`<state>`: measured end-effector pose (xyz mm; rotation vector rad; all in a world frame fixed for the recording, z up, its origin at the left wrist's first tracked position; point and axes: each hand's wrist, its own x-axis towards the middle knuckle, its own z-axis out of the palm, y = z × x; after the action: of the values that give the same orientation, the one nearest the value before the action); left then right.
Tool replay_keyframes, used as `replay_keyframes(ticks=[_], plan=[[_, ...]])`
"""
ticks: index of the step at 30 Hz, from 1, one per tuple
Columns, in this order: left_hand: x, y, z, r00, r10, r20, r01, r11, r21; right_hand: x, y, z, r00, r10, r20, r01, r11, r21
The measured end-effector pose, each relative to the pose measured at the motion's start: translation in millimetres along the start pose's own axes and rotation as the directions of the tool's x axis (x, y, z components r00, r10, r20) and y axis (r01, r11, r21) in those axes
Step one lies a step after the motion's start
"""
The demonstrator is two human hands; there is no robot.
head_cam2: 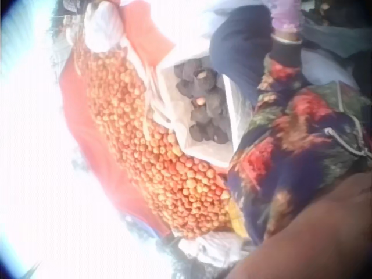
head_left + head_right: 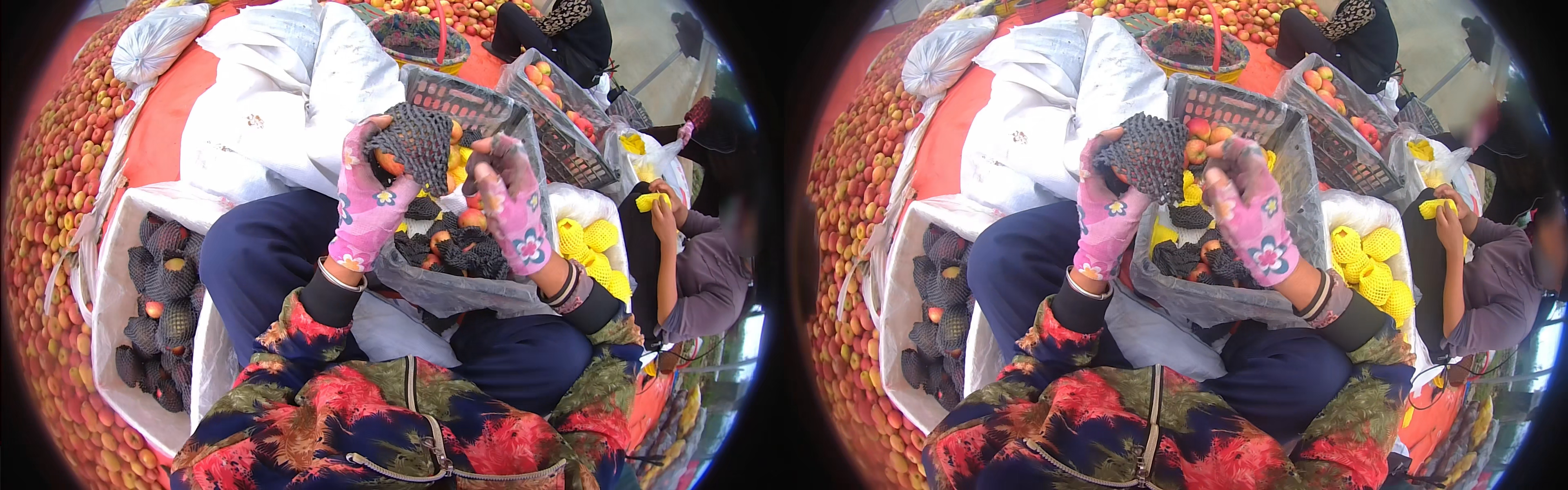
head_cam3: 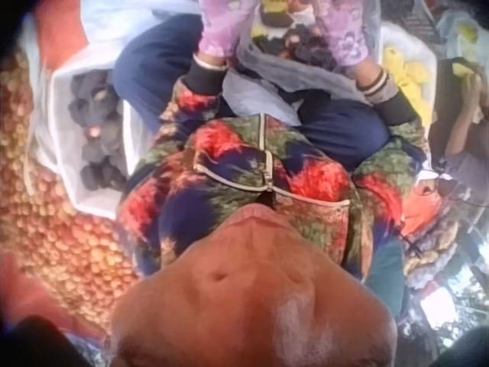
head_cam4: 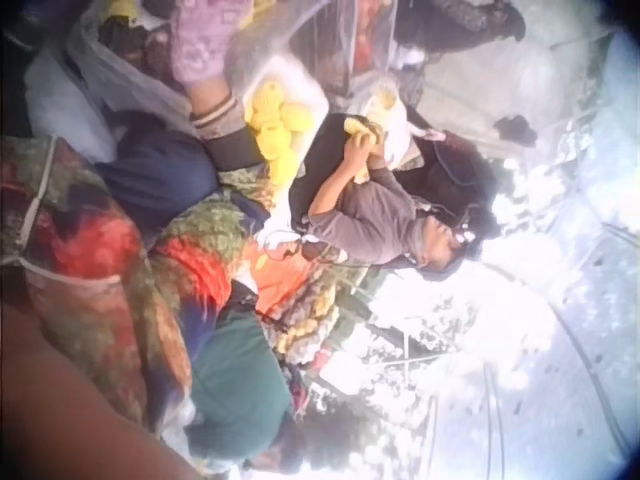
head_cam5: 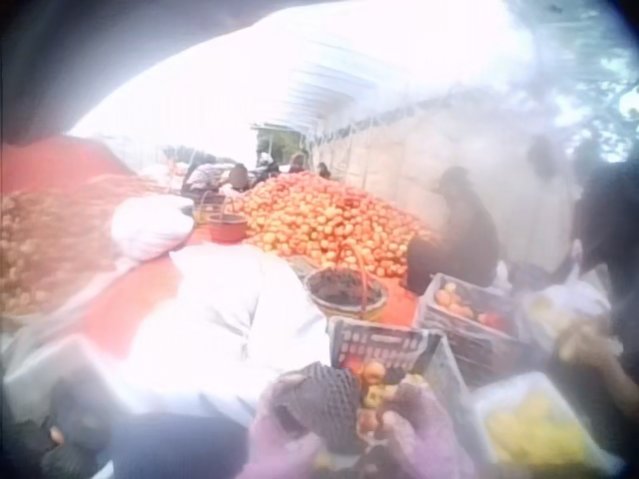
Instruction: The person sits among large piles of apples and repeatedly picks up individual apples, places them into black foam nets, and sets the netted apples into a basket. The person also handles yellow foam nets and places them into a container.
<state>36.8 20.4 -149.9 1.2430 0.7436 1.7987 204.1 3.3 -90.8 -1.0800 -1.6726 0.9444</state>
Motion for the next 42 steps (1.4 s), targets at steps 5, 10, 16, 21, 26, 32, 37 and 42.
replay_keyframes(ticks=[5,10,16,21,26,32,37,42], plan=[[-4.9,16.0,7.0,0.895,0.400,0.198,-0.443,0.744,0.500,14.1,-6.0,17.0,0.921,0.259,0.291,-0.384,0.730,0.565],[-8.1,7.8,6.7,0.901,0.429,0.060,-0.401,0.775,0.488,13.6,2.6,35.5,0.926,0.297,0.232,-0.375,0.788,0.489],[-7.5,13.2,7.7,0.938,0.343,0.060,-0.325,0.799,0.506,15.3,9.8,45.3,0.969,0.182,0.165,-0.235,0.887,0.397],[-9.7,51.3,-10.2,0.949,-0.265,0.171,0.316,0.780,-0.541,28.1,20.1,11.9,0.980,0.069,0.186,-0.108,0.972,0.209],[-26.6,64.2,-40.0,0.923,-0.331,0.197,0.384,0.820,-0.423,16.6,-10.6,44.5,0.912,0.014,0.411,-0.004,1.000,-0.026],[-44.8,117.6,-108.3,0.943,-0.321,-0.092,0.300,0.935,-0.192,16.7,4.8,30.3,0.863,0.187,0.469,-0.274,0.954,0.124],[-60.6,192.1,-256.7,0.833,-0.148,-0.533,0.244,0.963,0.115,8.6,51.5,3.8,0.798,0.476,0.369,-0.527,0.849,0.044],[-141.6,242.5,-368.8,0.486,-0.003,-0.874,0.652,0.667,0.360,13.5,45.4,6.5,0.746,0.534,0.397,-0.554,0.829,-0.075]])
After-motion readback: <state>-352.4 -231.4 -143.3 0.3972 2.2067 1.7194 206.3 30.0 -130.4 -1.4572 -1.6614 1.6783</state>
